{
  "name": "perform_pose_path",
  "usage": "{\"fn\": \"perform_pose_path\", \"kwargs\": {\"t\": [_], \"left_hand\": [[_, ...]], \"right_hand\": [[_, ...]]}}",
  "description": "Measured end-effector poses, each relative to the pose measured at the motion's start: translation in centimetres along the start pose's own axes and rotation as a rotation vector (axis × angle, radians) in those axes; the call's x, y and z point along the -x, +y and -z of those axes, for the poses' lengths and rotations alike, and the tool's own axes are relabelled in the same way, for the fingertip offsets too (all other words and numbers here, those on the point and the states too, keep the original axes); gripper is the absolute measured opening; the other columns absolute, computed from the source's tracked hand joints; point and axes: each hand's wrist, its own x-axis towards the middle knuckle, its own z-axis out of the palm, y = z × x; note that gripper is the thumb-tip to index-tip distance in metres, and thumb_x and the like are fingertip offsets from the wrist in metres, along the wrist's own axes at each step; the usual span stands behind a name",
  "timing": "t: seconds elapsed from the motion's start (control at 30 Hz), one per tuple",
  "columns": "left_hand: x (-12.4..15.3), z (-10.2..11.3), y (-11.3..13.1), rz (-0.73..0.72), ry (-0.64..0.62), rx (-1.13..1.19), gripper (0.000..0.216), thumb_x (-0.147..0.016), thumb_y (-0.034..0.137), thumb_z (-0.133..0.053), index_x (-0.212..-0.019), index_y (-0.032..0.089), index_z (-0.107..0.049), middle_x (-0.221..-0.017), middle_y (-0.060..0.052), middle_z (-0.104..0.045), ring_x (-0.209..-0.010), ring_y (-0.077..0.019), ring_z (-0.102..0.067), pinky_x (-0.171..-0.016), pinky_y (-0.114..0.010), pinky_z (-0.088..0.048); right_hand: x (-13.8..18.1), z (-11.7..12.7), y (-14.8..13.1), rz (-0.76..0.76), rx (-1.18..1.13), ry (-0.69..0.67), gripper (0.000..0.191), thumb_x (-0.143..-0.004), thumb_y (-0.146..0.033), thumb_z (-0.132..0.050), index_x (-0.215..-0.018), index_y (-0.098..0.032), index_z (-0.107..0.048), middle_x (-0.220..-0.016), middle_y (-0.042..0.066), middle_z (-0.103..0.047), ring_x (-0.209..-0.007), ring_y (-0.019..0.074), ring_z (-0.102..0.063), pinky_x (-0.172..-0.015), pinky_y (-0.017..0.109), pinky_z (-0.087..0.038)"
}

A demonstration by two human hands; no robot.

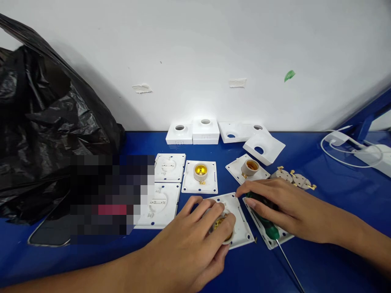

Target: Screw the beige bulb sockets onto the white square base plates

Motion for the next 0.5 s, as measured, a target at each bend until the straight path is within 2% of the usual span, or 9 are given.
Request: {"fn": "perform_pose_path", "kwargs": {"t": [0.5], "left_hand": [[-0.14, -0.08, -0.12, -0.003, -0.011, 0.011, 0.027, -0.110, 0.023, -0.047, -0.130, 0.012, -0.061, -0.122, -0.010, -0.063, -0.111, -0.0289, -0.056, -0.100, -0.045, -0.039]], "right_hand": [[0.16, -0.26, 0.33, 0.024, 0.022, -0.006, 0.027, -0.113, -0.040, -0.042, -0.114, -0.029, -0.066, -0.121, 0.003, -0.079, -0.108, 0.0244, -0.077, -0.078, 0.033, -0.056]]}}
